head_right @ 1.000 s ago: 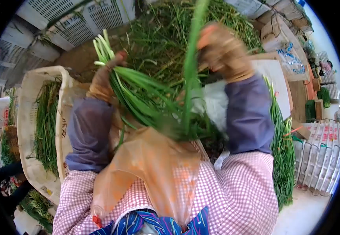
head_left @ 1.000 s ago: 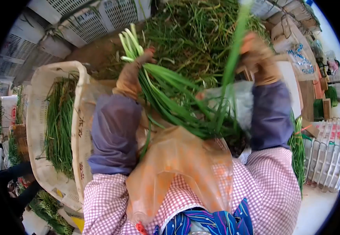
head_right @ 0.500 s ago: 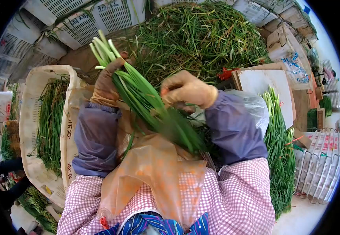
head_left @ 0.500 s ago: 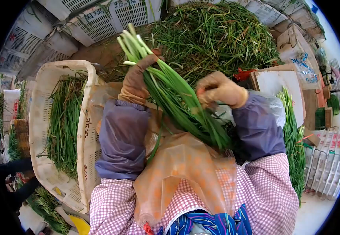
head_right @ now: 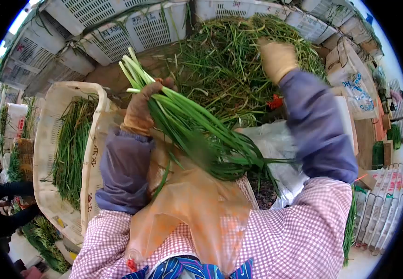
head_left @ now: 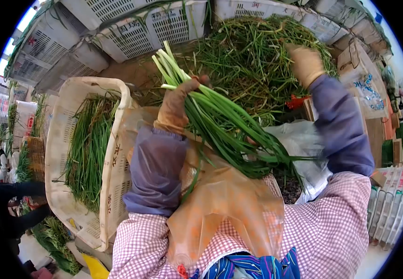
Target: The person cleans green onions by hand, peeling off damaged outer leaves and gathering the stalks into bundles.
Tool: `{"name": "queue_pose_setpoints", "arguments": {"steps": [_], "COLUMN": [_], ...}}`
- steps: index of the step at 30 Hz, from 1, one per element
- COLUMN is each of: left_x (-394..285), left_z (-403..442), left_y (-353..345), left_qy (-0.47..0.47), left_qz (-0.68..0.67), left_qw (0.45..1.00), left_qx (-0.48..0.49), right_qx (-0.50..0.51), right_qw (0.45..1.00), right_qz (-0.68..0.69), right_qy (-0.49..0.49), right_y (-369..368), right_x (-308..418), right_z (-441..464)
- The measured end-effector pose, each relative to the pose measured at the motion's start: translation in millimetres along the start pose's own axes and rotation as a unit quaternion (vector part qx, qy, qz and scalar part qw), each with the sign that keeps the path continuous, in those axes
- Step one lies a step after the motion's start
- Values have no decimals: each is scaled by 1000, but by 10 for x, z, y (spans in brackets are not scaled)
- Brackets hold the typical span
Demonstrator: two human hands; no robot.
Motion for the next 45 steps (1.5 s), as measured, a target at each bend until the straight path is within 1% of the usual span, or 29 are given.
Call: {"name": "queue_pose_setpoints", "arguments": {"steps": [1,2,3,4,5,8,11,13,15,16,18,19,20,22,23,24,26,28,30,31,32,34,35,36,38,39,42,43,45], "left_x": [-2,-17,-35,-11,-10,-6,-25,-101,-102,-97,-56,-34,-6,5,5,7,-13,25,42,19,17,-25,-44,-64,-47,-26,-20,-17,-23], "left_z": [-42,-66,-93,-86,-55,-33,-124,-183,-195,-204,-252,-266,-280,-303,-307,-313,-339,-328,-304,-302,-298,-312,-338,-354,-347,-333,-363,-369,-379], "left_y": [-5,24,30,76,120,181,-8,-100,-118,-145,-183,-193,-211,-242,-252,-270,-303,-292,-271,-265,-257,-270,-296,-310,-320,-289,-356,-365,-387], "left_qy": [-35,-71,-77,-76,-76,-48,-34,-87,-86,-84,-74,-74,-73,-61,-56,-52,-77,-37,-67,-98,-99,-137,-140,-143,-109,-102,-77,-78,-90], "left_qz": [1,-4,14,9,-5,-44,-77,-22,-16,-9,8,27,45,50,62,72,76,99,111,121,120,124,132,130,137,121,125,125,107], "left_qw": [999,996,996,995,995,995,996,996,996,995,996,996,995,994,994,994,992,993,990,986,986,981,980,980,984,987,987,987,989], "left_qx": [-21,-46,-53,-60,-68,-70,-20,2,33,61,48,50,53,74,70,65,58,51,60,67,66,63,48,47,41,41,60,60,57], "right_qx": [-152,-55,-128,-163,-207,-180,-192,-191,-196,-196,-166,-118,-119,-46,-45,-19,12,13,-27,-63,-62,-90,-42,-42,5,-16,-59,-55,-66], "right_qw": [973,939,850,823,826,848,850,845,775,776,798,806,807,832,794,711,661,664,784,784,784,753,745,745,661,625,619,602,614], "right_qz": [59,285,453,472,433,439,443,454,573,573,540,539,539,491,550,677,744,742,599,599,600,631,646,645,741,771,774,787,776], "right_qy": [163,185,237,270,296,235,211,207,178,177,211,212,210,256,254,188,93,94,158,147,149,163,164,168,118,122,117,122,127], "right_y": [80,328,455,609,785,862,804,784,786,790,811,809,841,821,829,814,830,862,958,987,952,932,918,920,832,824,970,975,1044], "right_x": [395,774,1025,1247,1445,1808,1863,1895,1820,1790,1731,1704,1645,1634,1552,1473,1377,1463,1627,1648,1679,1716,1731,1722,1678,1663,1594,1623,1681], "right_z": [-77,-285,-465,-604,-737,-796,-749,-748,-761,-782,-839,-849,-855,-841,-800,-743,-635,-596,-606,-603,-587,-548,-527,-514,-457,-396,-300,-259,-247]}}
Point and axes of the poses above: each hand's wrist, its own z-axis towards the middle knuckle, its own y-axis out of the back of the hand, x = y × z, the point moved 6 cm from there along z, towards the middle knuckle
